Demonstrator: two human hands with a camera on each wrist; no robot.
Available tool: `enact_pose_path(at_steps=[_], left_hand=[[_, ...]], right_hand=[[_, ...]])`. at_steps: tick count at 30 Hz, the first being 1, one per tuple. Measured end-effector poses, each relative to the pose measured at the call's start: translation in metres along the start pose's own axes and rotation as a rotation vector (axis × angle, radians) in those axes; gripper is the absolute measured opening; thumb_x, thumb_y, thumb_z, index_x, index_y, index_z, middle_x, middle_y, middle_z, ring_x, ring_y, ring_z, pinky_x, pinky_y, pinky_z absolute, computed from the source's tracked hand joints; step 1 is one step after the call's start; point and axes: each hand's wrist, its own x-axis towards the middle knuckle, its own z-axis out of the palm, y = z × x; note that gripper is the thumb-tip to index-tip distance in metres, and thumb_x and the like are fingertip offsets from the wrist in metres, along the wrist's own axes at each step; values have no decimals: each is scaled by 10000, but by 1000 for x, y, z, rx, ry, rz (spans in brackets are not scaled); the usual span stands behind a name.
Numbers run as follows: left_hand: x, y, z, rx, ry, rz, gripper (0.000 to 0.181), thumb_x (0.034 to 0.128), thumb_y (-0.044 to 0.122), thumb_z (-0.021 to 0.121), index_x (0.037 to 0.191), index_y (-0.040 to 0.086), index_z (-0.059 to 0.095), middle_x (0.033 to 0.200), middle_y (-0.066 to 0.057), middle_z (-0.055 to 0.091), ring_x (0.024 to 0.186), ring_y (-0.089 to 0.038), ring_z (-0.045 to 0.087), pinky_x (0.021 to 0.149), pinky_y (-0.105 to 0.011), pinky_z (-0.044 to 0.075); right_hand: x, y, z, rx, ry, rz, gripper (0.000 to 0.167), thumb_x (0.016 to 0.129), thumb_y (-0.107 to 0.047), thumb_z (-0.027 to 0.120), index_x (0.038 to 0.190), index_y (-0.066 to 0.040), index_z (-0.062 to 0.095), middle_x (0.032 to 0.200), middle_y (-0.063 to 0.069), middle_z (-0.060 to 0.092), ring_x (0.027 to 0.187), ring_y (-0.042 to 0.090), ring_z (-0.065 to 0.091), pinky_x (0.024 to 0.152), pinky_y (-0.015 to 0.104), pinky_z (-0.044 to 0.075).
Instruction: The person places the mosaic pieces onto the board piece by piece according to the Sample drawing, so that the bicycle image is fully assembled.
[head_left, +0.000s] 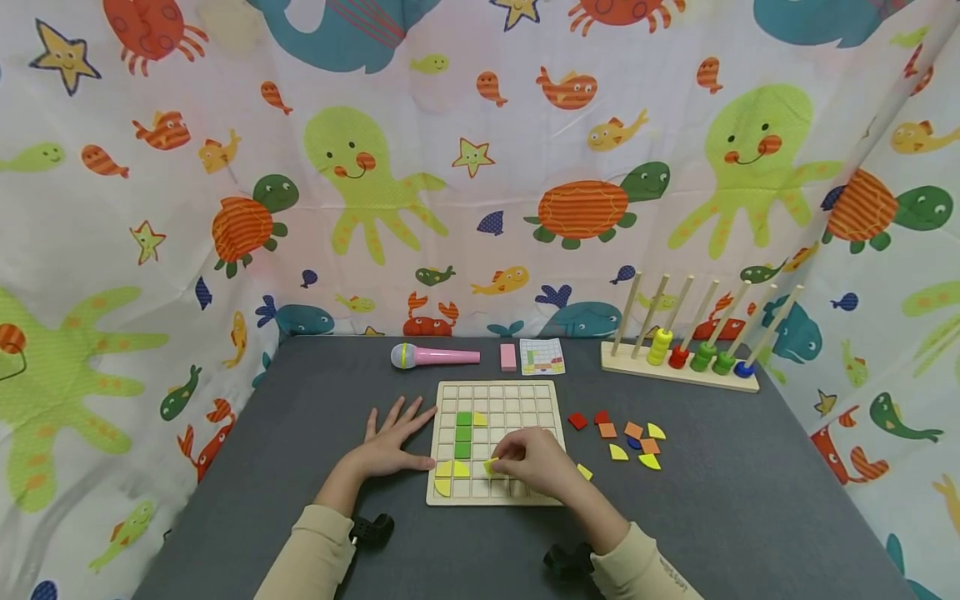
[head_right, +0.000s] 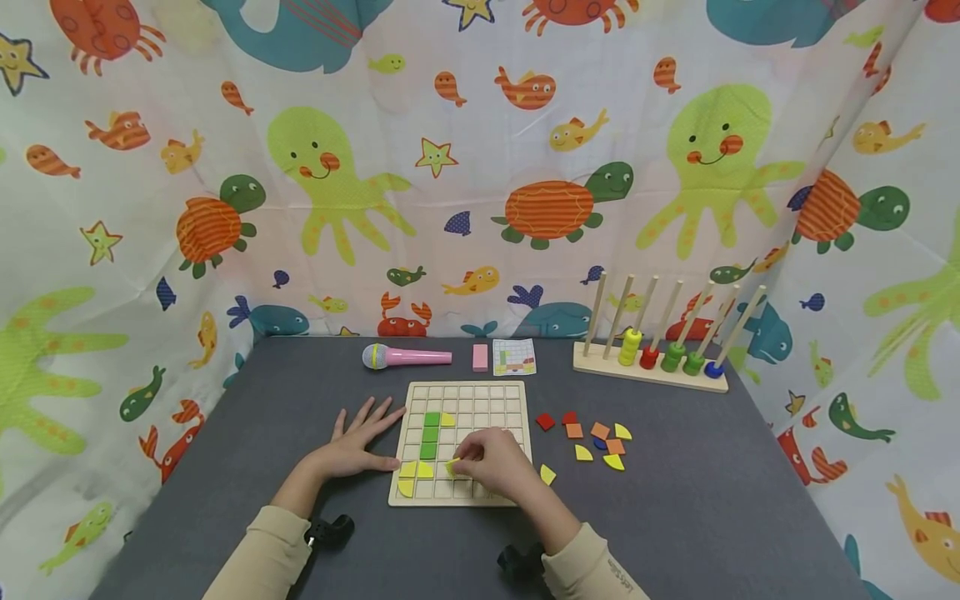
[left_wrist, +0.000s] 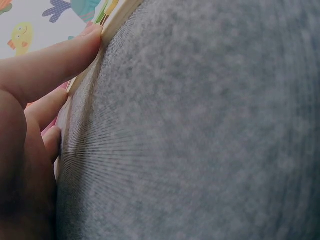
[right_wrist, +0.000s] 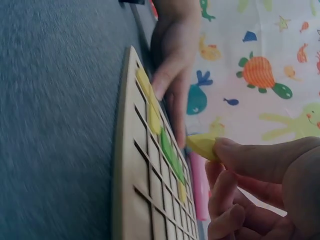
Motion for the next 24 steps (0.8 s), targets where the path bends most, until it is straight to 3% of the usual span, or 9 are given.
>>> enact_pose_path(at_steps=[11, 24], left_hand=[[-6, 11, -9, -10, -4, 11, 992, 792, 671, 721, 1608, 350, 257, 1713, -10, 92, 1569, -344, -104, 1143, -675, -200], [-8, 14, -10, -11, -5, 24, 971, 806, 666, 715, 1606, 360, 258, 1713, -10, 88, 1568, -354, -104, 1136, -690, -200]], right_hand=[[9, -13, 34, 74, 5, 49, 68, 896, -170, 767, 841, -131, 765, 665, -15, 656, 570, 77, 539, 510, 221, 416], [15, -12, 54, 32, 12, 64, 80, 864, -130, 768, 792, -96, 767, 621, -46, 636, 541, 74, 531, 492, 215, 400]])
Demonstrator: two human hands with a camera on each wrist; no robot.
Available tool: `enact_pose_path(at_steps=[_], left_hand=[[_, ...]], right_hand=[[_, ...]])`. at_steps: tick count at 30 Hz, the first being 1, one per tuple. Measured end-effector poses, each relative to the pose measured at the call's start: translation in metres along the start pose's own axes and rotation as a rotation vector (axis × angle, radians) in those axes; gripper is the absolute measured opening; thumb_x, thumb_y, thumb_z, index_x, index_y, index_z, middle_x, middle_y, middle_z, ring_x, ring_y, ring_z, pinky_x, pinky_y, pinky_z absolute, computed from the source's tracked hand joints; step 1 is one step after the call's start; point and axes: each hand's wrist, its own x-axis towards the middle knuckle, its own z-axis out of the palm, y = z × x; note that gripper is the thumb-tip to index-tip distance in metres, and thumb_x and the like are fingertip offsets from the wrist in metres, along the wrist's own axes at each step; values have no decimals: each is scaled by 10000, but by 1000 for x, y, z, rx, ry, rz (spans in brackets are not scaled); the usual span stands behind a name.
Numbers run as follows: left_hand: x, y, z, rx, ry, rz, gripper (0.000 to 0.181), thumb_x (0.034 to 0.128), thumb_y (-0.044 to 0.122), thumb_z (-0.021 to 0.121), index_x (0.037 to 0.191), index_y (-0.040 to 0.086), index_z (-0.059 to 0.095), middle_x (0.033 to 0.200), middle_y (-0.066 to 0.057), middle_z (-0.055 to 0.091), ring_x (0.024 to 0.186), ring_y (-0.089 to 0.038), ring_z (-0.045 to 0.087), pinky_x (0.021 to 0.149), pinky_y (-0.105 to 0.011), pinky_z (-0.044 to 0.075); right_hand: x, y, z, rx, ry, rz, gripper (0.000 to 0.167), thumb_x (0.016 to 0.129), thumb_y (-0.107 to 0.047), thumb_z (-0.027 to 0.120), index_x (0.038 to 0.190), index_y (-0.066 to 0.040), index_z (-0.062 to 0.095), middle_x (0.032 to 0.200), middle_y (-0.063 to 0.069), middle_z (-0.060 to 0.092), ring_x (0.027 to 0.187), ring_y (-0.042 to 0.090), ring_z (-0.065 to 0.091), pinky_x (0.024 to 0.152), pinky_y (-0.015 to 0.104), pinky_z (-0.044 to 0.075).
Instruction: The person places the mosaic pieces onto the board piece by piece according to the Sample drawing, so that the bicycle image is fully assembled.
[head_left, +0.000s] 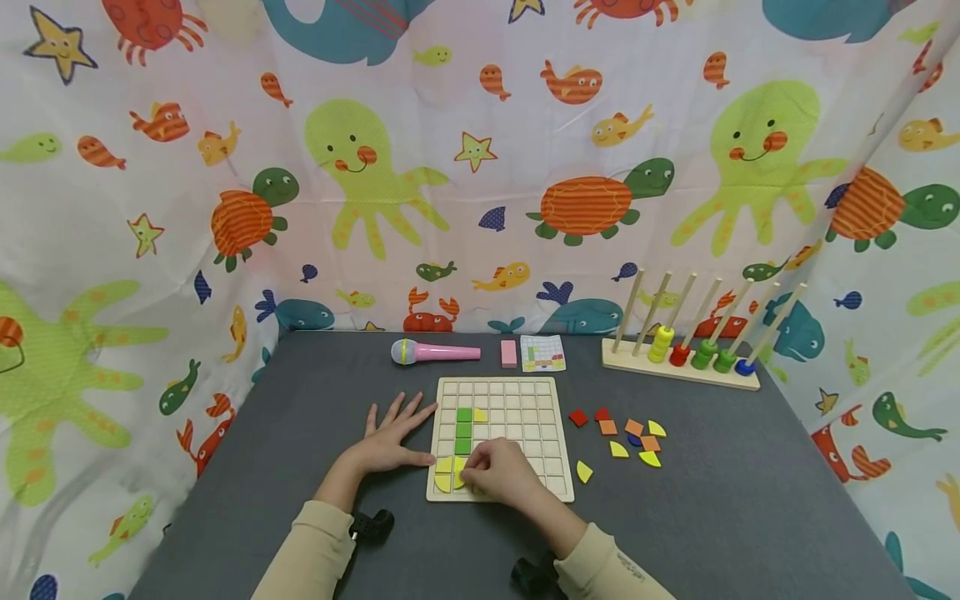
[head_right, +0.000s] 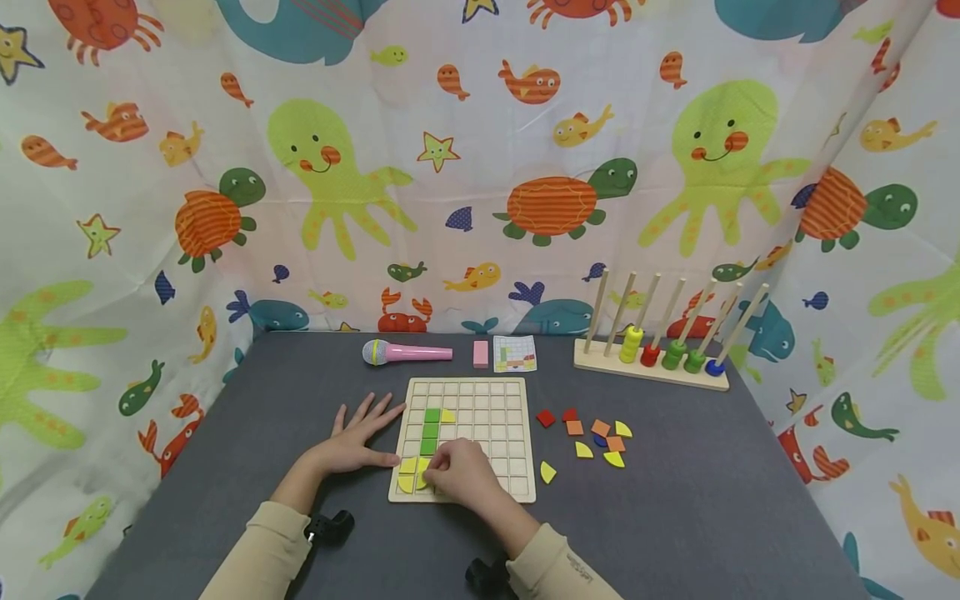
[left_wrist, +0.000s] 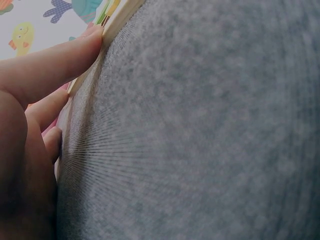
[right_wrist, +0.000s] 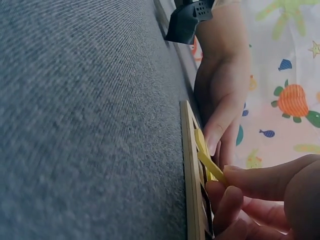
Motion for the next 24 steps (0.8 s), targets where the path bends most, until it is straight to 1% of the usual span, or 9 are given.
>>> enact_pose_path(at_steps=[6, 13, 20, 24], left_hand=[[1, -1, 0, 10, 2, -5, 975, 803, 674, 711, 1606, 360, 258, 1713, -15, 93, 1566, -362, -101, 1135, -700, -187], [0, 1, 0, 11, -3, -14, 979, 797, 684, 706, 1606, 364, 257, 1713, -7, 91, 1568, -352, -100, 1137, -692, -197], [1, 1, 0, 6, -2, -17, 978, 795, 676, 713, 1605, 366, 260, 1713, -3, 91, 1569, -346, -105, 1138, -686, -202], [1, 1, 0, 2, -1, -15, 978, 796, 665, 720, 1605, 356, 265, 1712, -9, 95, 1568, -350, -103, 1137, -686, -203]], right_hand=[[2, -2, 4, -48, -13, 8, 111, 853, -138, 784, 746, -125, 759, 594, -74, 604, 527, 68, 513, 485, 211, 381], [-1, -12, 4, -92, 16, 1, 137, 829, -106, 797, 711, -100, 729, 587, -54, 592, 526, 74, 502, 484, 220, 390], [0, -13, 6, -137, 47, 39, 205, 822, -159, 821, 701, -134, 657, 594, -51, 560, 535, 89, 489, 482, 229, 368], [0, -13, 7, -144, 56, 50, 238, 809, -155, 832, 700, -136, 621, 601, -52, 545, 547, 103, 487, 486, 239, 364]])
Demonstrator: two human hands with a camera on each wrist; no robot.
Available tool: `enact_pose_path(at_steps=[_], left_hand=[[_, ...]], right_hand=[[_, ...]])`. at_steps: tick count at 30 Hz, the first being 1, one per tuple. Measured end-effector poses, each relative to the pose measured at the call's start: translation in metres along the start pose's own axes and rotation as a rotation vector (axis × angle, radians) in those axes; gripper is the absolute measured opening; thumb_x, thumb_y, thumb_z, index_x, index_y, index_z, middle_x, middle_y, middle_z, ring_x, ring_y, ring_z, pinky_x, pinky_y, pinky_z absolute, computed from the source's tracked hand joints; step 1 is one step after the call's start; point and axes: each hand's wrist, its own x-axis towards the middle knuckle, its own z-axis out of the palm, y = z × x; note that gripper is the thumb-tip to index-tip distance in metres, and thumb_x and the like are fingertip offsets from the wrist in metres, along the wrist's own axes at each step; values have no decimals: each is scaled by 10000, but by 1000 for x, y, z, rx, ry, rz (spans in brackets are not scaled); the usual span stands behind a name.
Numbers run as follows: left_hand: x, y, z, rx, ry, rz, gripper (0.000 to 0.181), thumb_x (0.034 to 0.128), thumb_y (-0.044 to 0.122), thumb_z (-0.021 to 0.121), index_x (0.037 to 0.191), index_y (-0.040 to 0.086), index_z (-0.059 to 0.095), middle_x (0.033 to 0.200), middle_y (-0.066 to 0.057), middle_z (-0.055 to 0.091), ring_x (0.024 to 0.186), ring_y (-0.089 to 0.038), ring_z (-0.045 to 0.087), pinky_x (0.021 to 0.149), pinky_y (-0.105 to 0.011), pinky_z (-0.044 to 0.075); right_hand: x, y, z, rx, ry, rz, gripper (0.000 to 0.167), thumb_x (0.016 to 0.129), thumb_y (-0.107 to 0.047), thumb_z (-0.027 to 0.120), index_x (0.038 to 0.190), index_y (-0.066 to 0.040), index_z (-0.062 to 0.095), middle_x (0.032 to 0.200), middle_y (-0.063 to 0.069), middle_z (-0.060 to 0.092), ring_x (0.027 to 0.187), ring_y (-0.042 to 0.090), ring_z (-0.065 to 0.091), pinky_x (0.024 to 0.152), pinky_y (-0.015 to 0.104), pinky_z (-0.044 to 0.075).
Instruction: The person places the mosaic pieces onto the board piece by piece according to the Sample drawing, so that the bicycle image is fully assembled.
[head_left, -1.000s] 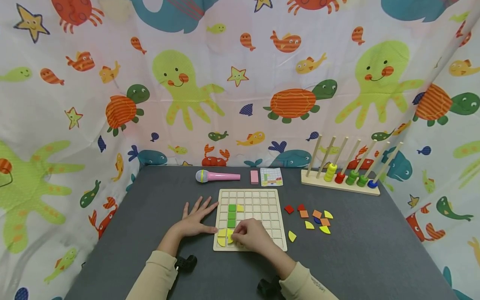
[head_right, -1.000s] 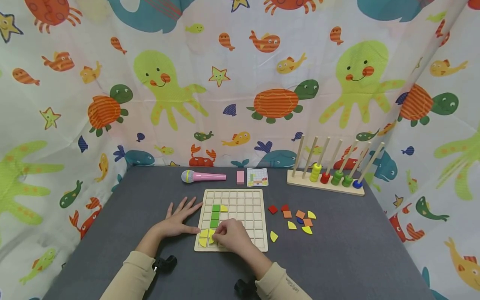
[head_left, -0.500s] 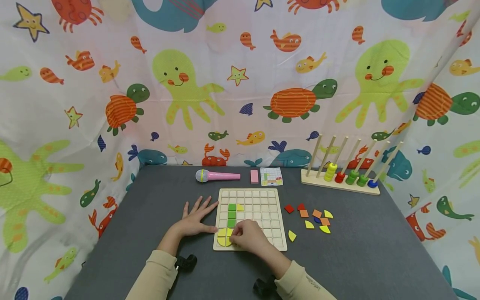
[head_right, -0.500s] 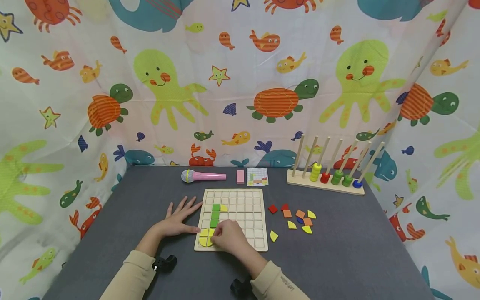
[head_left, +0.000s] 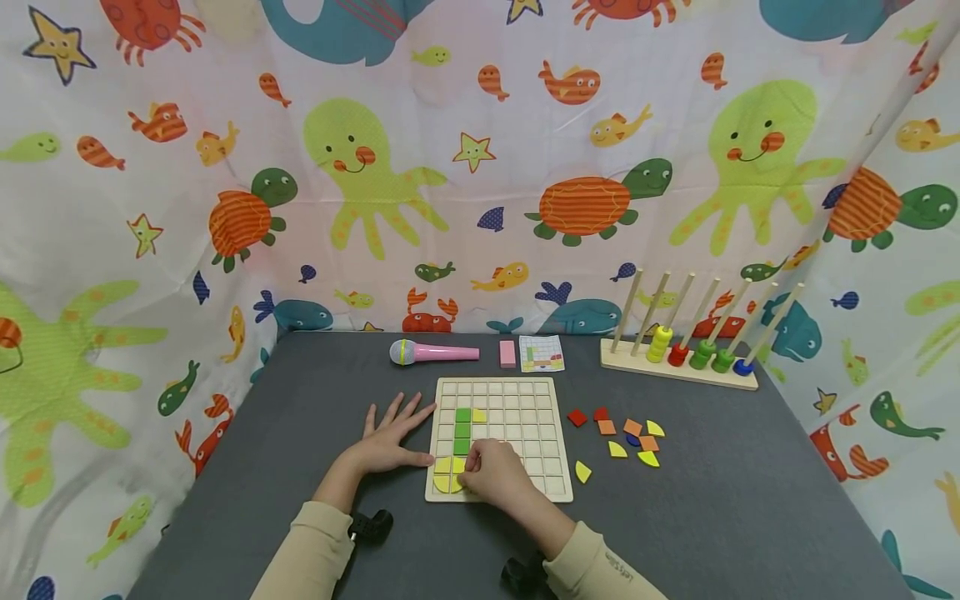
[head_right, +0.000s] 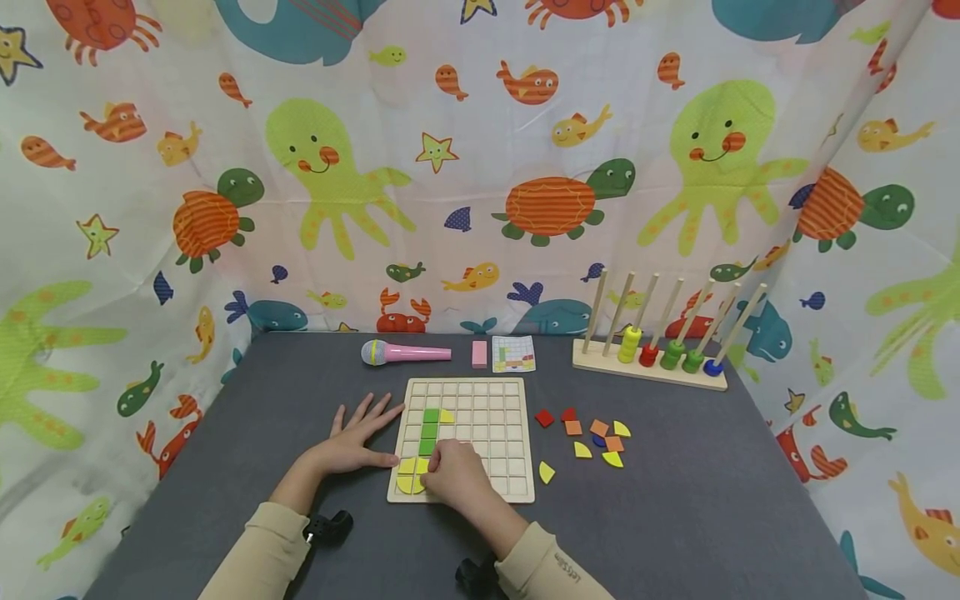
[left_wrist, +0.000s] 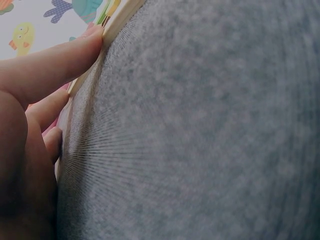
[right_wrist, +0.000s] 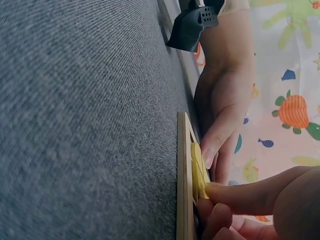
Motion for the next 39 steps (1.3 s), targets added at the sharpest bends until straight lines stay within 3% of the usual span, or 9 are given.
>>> enact_pose_path(at_steps=[11, 19, 26, 39], left_hand=[[0, -2, 2, -7, 5, 5, 986, 798, 632, 740, 1608, 346, 257, 1713, -9, 90, 1569, -348, -95, 1140, -680, -199], [1, -3, 2, -4, -2, 5, 987, 795, 660, 726, 1607, 363, 251, 1714, 0, 80, 1569, -335, -114, 1138, -673, -211], [0, -6, 3, -30, 9, 36, 1007, 792, 661, 727, 1614, 335, 246, 1713, -63, 93, 1559, -376, -102, 1116, -682, -238], [2, -5, 2, -8, -10, 4, 994, 791, 661, 729, 1607, 377, 238, 1715, 21, 64, 1568, -320, -133, 1137, -672, -213]], right_hand=[[-2, 0, -10, 35, -35, 27, 195, 829, -182, 823, 763, -133, 645, 638, -22, 563, 566, 114, 491, 500, 244, 369], [-4, 5, -38, 73, 13, 39, 142, 863, -200, 802, 808, -127, 694, 654, 1, 581, 583, 139, 502, 509, 269, 404], [-5, 13, -60, 97, 52, 72, 130, 870, -206, 799, 837, -128, 701, 690, 6, 601, 628, 162, 528, 543, 297, 438], [-3, 42, -94, 86, 132, 117, 92, 876, -204, 797, 854, -155, 723, 749, -18, 651, 700, 158, 571, 576, 303, 465]])
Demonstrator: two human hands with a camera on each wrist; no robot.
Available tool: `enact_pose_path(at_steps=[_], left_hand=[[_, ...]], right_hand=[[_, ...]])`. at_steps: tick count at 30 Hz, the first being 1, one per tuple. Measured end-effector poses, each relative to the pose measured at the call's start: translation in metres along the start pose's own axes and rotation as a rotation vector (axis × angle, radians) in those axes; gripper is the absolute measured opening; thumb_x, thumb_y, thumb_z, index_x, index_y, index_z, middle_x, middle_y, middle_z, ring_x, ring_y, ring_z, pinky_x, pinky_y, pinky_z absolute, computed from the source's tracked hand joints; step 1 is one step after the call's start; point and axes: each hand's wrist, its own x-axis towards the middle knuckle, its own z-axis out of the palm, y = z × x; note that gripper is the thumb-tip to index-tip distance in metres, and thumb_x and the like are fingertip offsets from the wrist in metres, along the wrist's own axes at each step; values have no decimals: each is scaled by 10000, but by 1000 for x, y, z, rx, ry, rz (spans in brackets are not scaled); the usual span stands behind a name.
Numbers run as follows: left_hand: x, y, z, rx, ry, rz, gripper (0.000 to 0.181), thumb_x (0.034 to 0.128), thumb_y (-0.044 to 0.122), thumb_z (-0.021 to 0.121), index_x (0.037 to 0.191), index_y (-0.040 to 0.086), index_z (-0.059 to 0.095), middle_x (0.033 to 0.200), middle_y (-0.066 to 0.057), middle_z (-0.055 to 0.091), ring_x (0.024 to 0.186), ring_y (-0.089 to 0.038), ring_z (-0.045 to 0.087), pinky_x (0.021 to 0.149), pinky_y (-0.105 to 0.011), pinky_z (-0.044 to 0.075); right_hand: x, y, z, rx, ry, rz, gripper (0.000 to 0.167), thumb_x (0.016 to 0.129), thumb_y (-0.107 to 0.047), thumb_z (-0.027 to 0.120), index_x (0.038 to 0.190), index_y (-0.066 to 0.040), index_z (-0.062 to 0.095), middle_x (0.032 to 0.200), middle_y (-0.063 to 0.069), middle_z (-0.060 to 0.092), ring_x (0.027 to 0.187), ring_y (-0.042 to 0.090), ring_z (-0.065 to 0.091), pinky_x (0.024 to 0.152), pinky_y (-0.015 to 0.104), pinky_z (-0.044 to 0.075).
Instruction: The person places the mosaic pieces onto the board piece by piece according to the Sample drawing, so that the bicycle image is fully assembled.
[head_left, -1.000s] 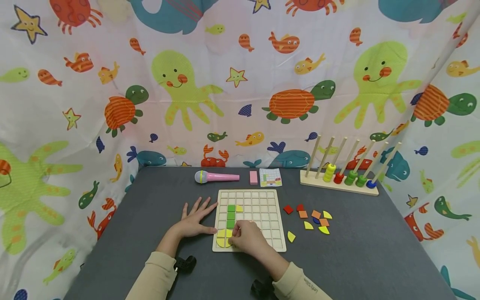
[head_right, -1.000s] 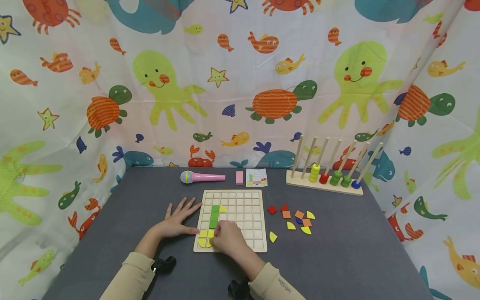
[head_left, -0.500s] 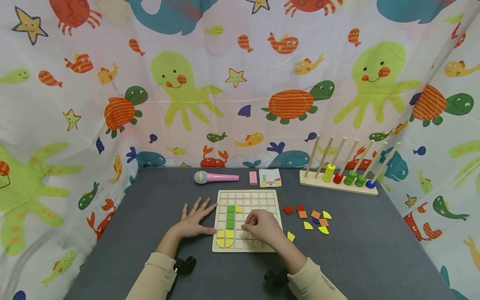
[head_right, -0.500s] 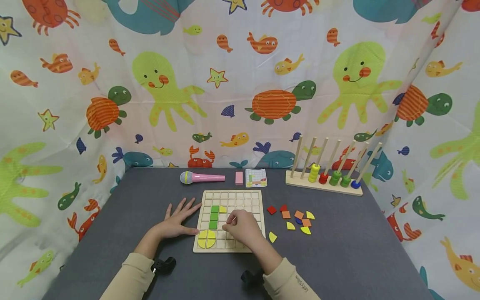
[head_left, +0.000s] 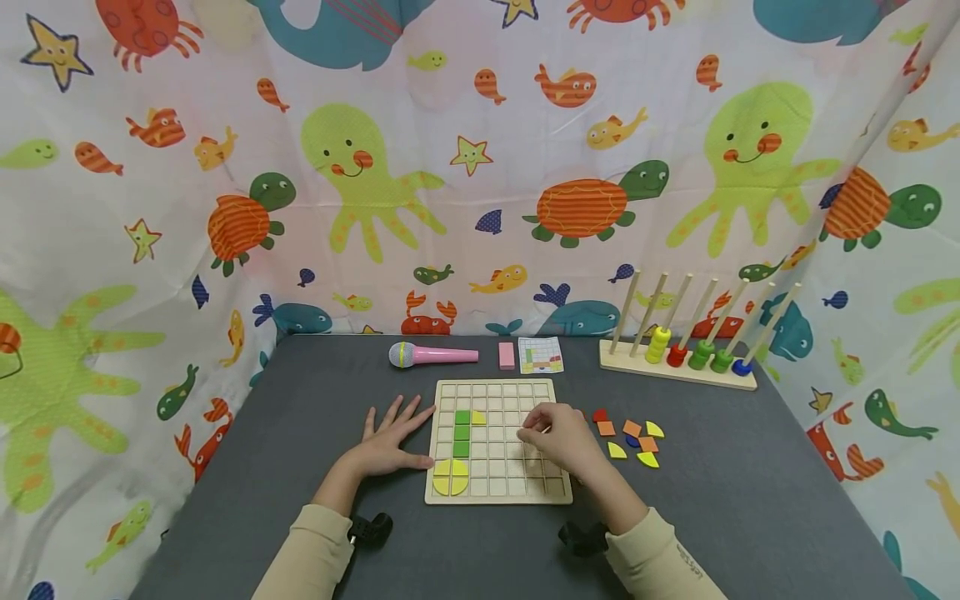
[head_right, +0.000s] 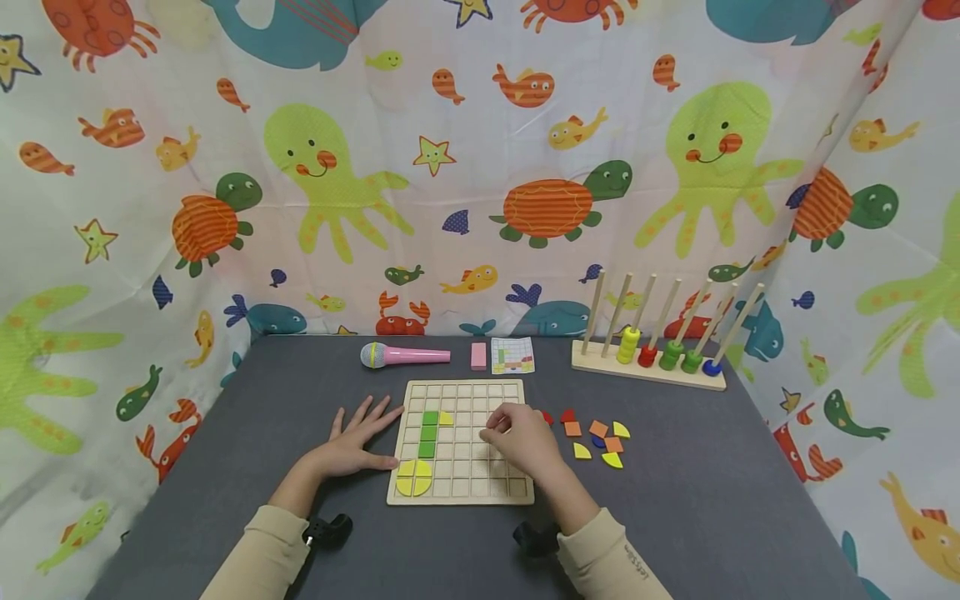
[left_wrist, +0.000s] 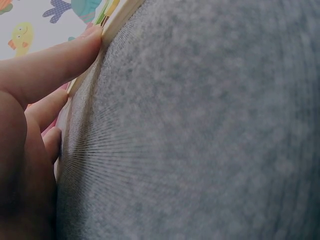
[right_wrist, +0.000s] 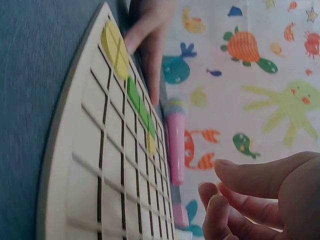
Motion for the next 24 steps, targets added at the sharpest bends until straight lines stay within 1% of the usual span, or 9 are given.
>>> enact_pose_path(at_steps=[3, 6, 9, 11, 13, 17, 18, 20, 24], left_hand=[[0, 0, 0, 4, -6, -5, 992, 791, 676, 719, 1605, 394, 227, 1714, 39, 54, 1569, -300, -137, 1140, -662, -220], [-1, 1, 0, 2, -8, -3, 984, 795, 676, 716, 1605, 393, 234, 1714, 33, 60, 1569, -308, -133, 1138, -671, -217], [-1, 2, 0, 1, -7, -3, 986, 793, 681, 713, 1605, 389, 236, 1714, 28, 61, 1568, -315, -136, 1134, -677, -219], [0, 0, 0, 2, -8, -8, 996, 788, 692, 711, 1606, 392, 228, 1714, 32, 56, 1568, -311, -139, 1137, -673, -216], [0, -1, 1, -7, -3, -5, 1000, 784, 688, 719, 1606, 381, 239, 1715, 20, 67, 1569, -317, -129, 1136, -674, -215], [3, -7, 5, -9, 3, -12, 1010, 776, 687, 725, 1606, 389, 233, 1715, 34, 63, 1568, -299, -137, 1138, -657, -226], [4, -8, 6, -8, 7, -10, 1009, 775, 684, 728, 1605, 388, 236, 1715, 34, 64, 1568, -298, -137, 1137, -656, -228], [5, -10, 8, 2, 4, -22, 1011, 770, 709, 713, 1600, 428, 208, 1711, 81, 39, 1567, -260, -157, 1143, -633, -243], [6, -11, 9, 7, 8, -27, 1006, 760, 744, 694, 1586, 474, 188, 1698, 132, 19, 1565, -223, -168, 1142, -621, -256]], right_hand=[[3, 9, -10, -2, 13, 23, 101, 878, -219, 796, 878, -142, 730, 761, -10, 661, 703, 164, 572, 573, 299, 464], [5, 18, -20, 9, 21, 40, 126, 883, -214, 790, 928, -111, 735, 790, 11, 673, 714, 176, 571, 576, 297, 473], [7, 29, -28, -3, 36, 54, 167, 881, -216, 793, 977, -90, 741, 822, 18, 691, 734, 179, 585, 597, 286, 494], [8, 35, -34, -11, 43, 58, 185, 884, -204, 786, 1004, -71, 741, 838, 29, 701, 734, 183, 593, 604, 284, 501], [8, 41, -39, -14, 48, 74, 200, 884, -208, 788, 1017, -67, 740, 846, 34, 710, 723, 186, 616, 606, 281, 507], [8, 52, -49, -13, 59, 122, 217, 889, -210, 785, 1045, -67, 734, 864, 52, 713, 715, 194, 621, 599, 291, 495], [8, 55, -51, -18, 61, 123, 231, 891, -208, 782, 1056, -55, 730, 871, 64, 717, 716, 194, 622, 596, 293, 492], [9, 62, -55, -23, 72, 139, 255, 890, -205, 782, 1080, -43, 726, 891, 70, 724, 731, 190, 617, 609, 290, 489], [11, 77, -62, -21, 80, 164, 295, 895, -200, 775, 1116, -16, 709, 916, 85, 739, 747, 193, 658, 637, 282, 512]])
